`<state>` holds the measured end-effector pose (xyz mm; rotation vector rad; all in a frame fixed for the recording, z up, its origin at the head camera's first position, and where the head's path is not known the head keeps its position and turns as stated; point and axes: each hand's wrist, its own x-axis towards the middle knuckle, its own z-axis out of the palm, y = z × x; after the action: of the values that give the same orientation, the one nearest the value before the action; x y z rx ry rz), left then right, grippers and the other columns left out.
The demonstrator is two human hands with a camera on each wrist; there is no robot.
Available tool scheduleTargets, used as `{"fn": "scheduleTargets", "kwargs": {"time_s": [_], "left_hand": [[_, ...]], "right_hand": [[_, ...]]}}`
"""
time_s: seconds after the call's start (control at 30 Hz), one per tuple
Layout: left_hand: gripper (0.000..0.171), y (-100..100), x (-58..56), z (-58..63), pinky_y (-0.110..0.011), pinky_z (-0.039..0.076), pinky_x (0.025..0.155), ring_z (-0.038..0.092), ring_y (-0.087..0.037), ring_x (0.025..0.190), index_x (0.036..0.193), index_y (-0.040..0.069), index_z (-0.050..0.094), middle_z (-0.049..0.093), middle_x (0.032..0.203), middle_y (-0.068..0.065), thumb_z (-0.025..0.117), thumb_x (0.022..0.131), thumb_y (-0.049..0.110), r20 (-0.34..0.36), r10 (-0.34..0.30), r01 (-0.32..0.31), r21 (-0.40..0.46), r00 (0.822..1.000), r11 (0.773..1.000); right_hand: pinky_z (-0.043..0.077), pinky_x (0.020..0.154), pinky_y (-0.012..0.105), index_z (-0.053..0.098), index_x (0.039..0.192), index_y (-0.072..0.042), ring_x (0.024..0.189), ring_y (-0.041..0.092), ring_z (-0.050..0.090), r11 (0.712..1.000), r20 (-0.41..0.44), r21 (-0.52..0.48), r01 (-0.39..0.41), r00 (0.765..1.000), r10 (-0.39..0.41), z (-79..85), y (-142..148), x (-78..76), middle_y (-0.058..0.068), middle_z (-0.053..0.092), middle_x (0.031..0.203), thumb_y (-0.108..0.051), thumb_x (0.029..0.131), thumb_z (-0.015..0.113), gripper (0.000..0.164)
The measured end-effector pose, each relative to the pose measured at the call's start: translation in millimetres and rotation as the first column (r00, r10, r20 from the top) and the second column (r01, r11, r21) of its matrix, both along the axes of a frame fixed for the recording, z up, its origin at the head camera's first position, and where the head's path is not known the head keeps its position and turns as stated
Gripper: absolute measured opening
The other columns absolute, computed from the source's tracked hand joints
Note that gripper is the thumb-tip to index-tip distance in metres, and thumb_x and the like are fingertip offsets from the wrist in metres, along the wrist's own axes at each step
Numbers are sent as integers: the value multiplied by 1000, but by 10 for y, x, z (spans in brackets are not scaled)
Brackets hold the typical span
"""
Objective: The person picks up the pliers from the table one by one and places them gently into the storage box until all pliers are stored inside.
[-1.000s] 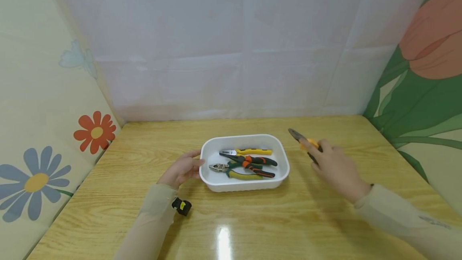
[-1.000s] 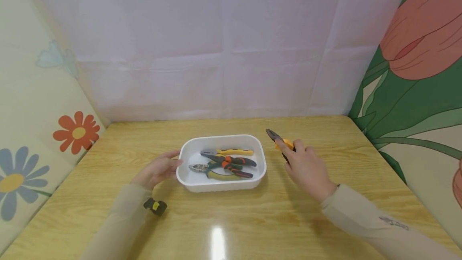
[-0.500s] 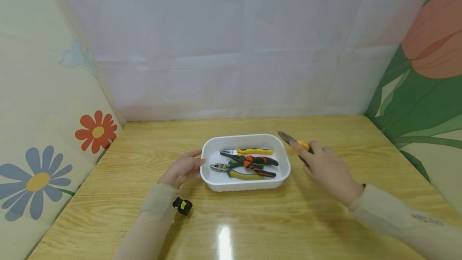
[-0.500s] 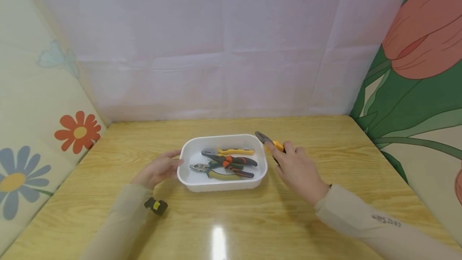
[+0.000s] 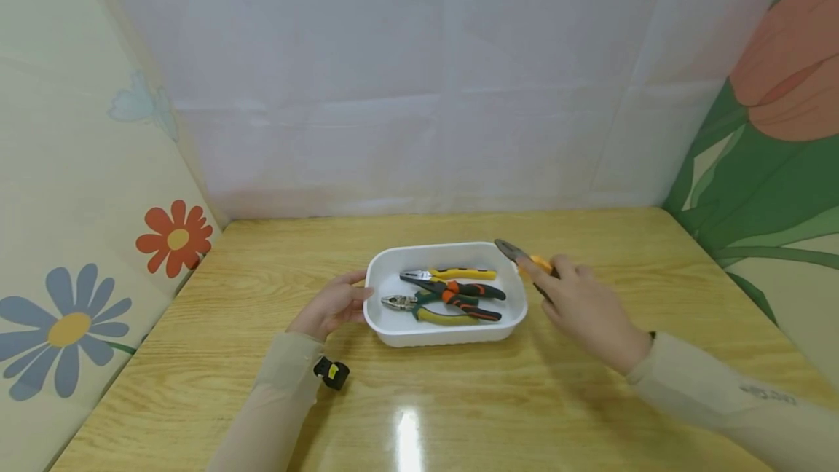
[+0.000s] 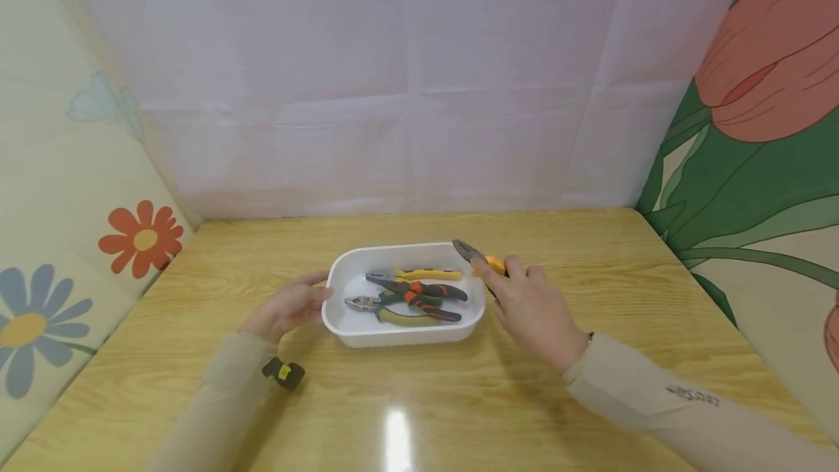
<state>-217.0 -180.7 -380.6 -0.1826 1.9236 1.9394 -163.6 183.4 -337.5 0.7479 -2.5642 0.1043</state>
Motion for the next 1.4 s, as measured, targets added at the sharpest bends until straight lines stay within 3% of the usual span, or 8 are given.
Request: {"fn": "scheduleTargets", "kwargs": {"time_s": [0.2,0.43,0.6,0.93,1.4], "left_hand": [[55,-5,1,-4,-29,58,67,64,-16,80,150,-6,24,62,111,-21,45,99,-2,-12,-13,13,8,1000,1000],[55,-3,10,-2,-30,58,68,64,-17,81,149,-7,24,60,116,-26,45,98,-2,-16,-8,8,3,1000,1000],[55,-3,8,-12,-31,58,67,65,-18,82,149,-8,24,60,116,-28,45,98,-3,-23,-7,7,8,1000,1000],[56,-12,10,-10,-29,58,66,65,-18,81,149,-8,24,61,113,-25,45,98,-2,-24,-8,8,11,1000,1000],[56,-4,5,-12,-26,57,61,64,-17,78,149,-7,25,61,112,-26,46,97,-3,-15,1,-1,29,1000,1000]], "right_hand": [[38,35,26,57,136,-13,65,28,51,1000,21,10,-1,1000,1,-23,-34,-5,19,53,100,-3,78,72,61],[42,37,29,59,134,-13,64,29,52,999,-31,2,-44,999,44,-46,-78,-31,20,55,99,-4,80,74,57],[43,38,30,59,135,-13,65,30,53,999,-17,9,-50,999,50,-38,-108,-31,20,55,100,-8,82,73,55],[36,36,23,60,132,-13,61,26,48,996,-36,31,-84,996,85,-43,-210,-43,19,56,100,-4,75,77,60],[36,37,23,59,132,-16,61,25,47,989,-47,38,-140,989,142,-67,-353,-86,17,55,96,-2,74,72,61]]}}
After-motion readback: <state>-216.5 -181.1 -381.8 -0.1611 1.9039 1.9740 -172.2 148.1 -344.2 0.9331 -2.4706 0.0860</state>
